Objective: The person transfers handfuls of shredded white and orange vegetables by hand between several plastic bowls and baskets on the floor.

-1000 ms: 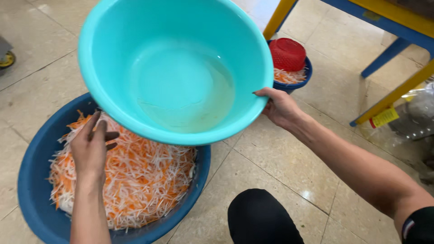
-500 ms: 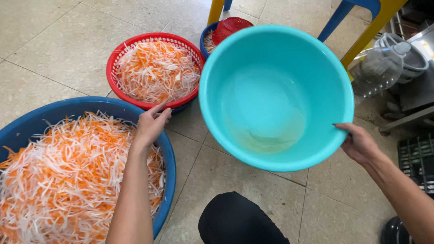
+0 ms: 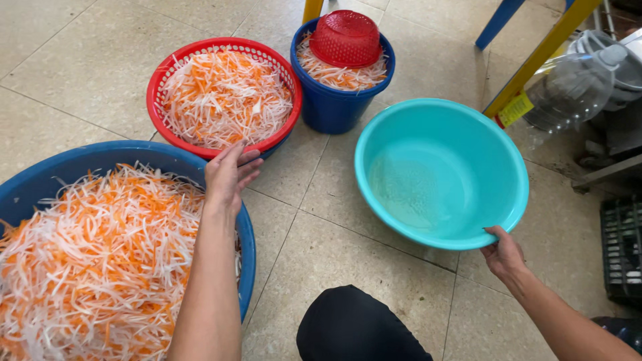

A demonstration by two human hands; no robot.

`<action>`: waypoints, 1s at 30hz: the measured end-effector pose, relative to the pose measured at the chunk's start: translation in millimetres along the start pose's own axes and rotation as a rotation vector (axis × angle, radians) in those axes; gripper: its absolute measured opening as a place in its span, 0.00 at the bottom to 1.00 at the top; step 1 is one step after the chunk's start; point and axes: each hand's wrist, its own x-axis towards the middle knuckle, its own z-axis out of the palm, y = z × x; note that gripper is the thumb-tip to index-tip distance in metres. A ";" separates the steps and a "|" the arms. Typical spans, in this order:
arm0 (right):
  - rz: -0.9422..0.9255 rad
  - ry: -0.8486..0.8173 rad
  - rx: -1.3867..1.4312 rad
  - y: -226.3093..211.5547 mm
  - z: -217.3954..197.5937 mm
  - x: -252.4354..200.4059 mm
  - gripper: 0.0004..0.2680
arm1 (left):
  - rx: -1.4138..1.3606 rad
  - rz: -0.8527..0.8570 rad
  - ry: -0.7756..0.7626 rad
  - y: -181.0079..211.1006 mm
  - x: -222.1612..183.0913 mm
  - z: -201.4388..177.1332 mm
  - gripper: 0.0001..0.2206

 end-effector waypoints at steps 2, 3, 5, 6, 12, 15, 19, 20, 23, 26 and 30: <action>0.043 -0.025 -0.007 5.7 12.2 6.4 0.14 | -0.063 -0.022 0.009 -0.9 -0.6 -7.0 0.17; 0.087 -0.040 -0.024 6.0 20.0 12.6 0.16 | -0.080 -0.028 0.025 -0.8 -1.4 -11.4 0.17; 0.167 -0.073 -0.100 0.6 28.7 20.2 0.19 | -0.114 -0.048 0.048 0.8 -1.5 -17.1 0.17; 0.205 -0.091 -0.150 -1.7 32.6 21.8 0.20 | -0.116 -0.054 0.049 1.8 -1.9 -19.2 0.17; -0.058 0.218 -0.789 -45.9 70.8 0.4 0.29 | -0.115 -0.088 0.050 3.6 -12.0 -29.0 0.18; -0.366 0.251 -1.018 -63.7 127.3 -8.4 0.33 | -0.119 -0.063 0.066 9.6 -16.5 -27.8 0.18; -0.649 -0.130 -0.953 -51.4 249.2 -12.8 0.25 | -0.130 -0.031 0.089 10.7 -12.4 -23.5 0.18; -0.618 -0.284 -0.850 -42.1 284.4 -15.7 0.24 | -0.130 -0.019 0.099 9.6 -7.4 -23.4 0.18; -0.377 -0.681 -0.621 -15.3 390.5 -17.3 0.21 | -0.120 -0.063 0.149 -3.7 13.7 -28.5 0.21; -0.065 -0.738 -0.489 -0.8 482.1 -9.8 0.23 | -0.035 -0.133 0.223 -15.9 31.7 -41.3 0.24; 0.023 -0.648 -0.347 6.9 540.1 -2.7 0.27 | 0.069 -0.099 0.231 -11.5 34.1 -59.3 0.27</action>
